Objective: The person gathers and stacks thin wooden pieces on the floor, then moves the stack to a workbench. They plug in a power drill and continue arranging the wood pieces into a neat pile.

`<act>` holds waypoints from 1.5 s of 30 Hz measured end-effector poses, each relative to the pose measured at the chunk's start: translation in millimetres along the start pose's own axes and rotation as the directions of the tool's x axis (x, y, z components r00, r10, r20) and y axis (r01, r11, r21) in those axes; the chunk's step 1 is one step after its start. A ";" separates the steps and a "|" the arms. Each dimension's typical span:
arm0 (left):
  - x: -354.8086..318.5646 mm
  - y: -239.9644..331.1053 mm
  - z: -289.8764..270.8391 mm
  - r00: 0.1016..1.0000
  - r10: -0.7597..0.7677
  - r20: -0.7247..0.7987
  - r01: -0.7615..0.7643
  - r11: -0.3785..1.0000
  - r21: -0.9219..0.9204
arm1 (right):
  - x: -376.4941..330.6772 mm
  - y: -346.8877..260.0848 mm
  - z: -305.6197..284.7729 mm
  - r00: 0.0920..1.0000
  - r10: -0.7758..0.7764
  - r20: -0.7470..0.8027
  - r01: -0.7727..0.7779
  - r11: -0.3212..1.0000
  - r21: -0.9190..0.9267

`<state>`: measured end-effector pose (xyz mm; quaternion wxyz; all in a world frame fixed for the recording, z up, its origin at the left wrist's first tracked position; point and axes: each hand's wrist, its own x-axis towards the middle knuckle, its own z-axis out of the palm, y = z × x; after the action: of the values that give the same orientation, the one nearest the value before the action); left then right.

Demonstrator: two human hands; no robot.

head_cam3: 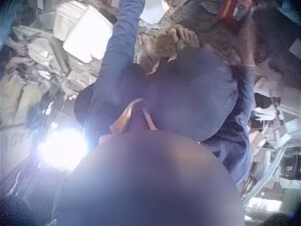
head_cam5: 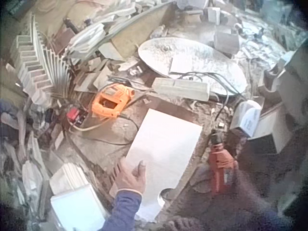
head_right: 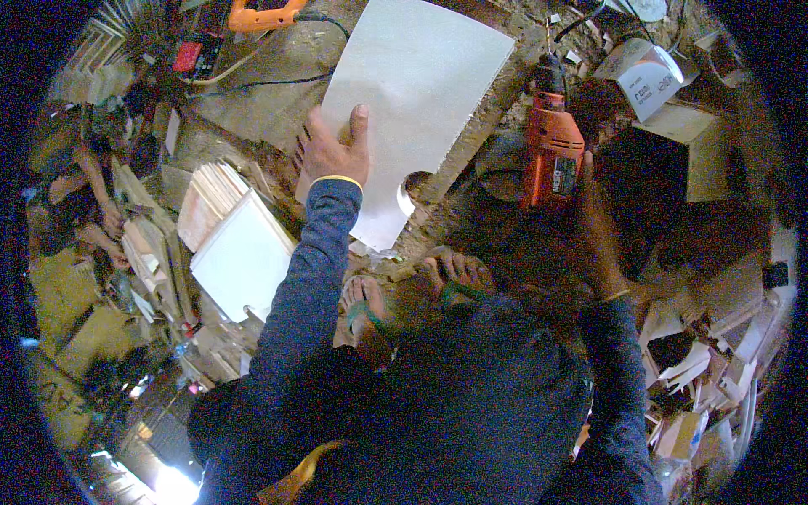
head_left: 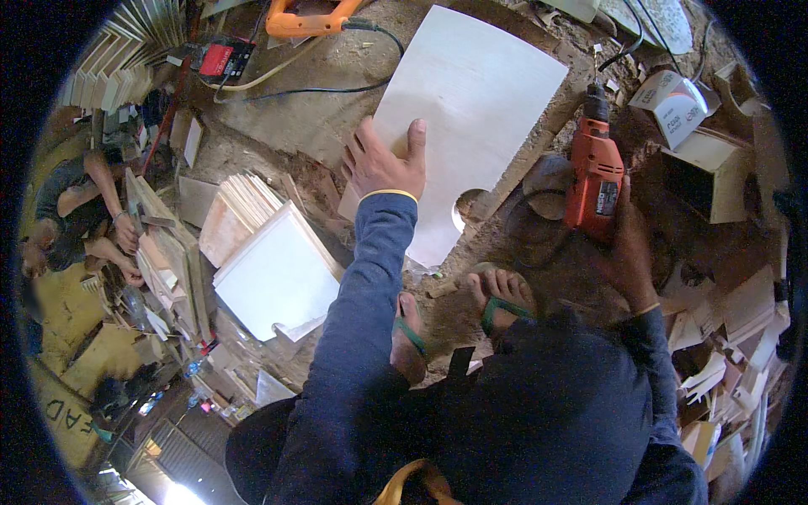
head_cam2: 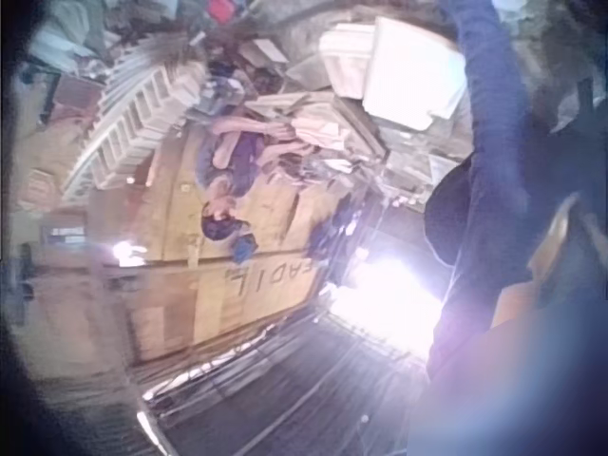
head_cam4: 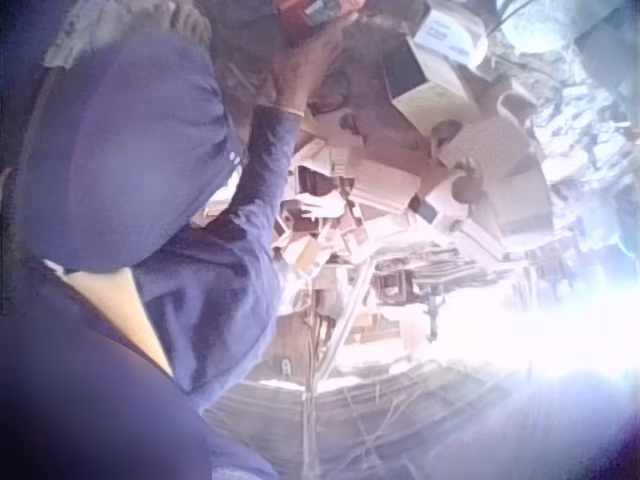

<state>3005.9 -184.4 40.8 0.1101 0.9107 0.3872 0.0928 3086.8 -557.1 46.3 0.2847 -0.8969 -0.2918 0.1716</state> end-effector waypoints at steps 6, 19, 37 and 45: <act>-6.7 -1.1 7.6 0.989 0.026 -0.144 -0.030 0.999 -0.029 | 2.1 15.9 18.6 0.982 -0.111 -0.155 0.024 0.880 -0.475; -6.5 6.7 0.3 0.995 0.045 -0.083 -0.049 0.998 -0.045 | -34.2 -208.2 -184.0 0.974 0.189 0.127 -0.196 0.979 0.050; -4.5 5.6 0.9 0.990 0.108 -0.093 -0.112 0.993 -0.043 | -3.0 -278.4 -140.7 0.807 0.374 0.457 -0.428 0.904 0.015; -3.7 4.7 0.1 0.991 0.117 -0.067 -0.120 0.992 -0.046 | 4.3 -291.6 -147.1 0.854 0.281 0.437 -0.229 0.959 -0.169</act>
<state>3006.6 -190.3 41.7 0.1147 0.9256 0.3332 0.1379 3035.7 -420.1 338.4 0.1325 -0.8764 -0.2379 0.3972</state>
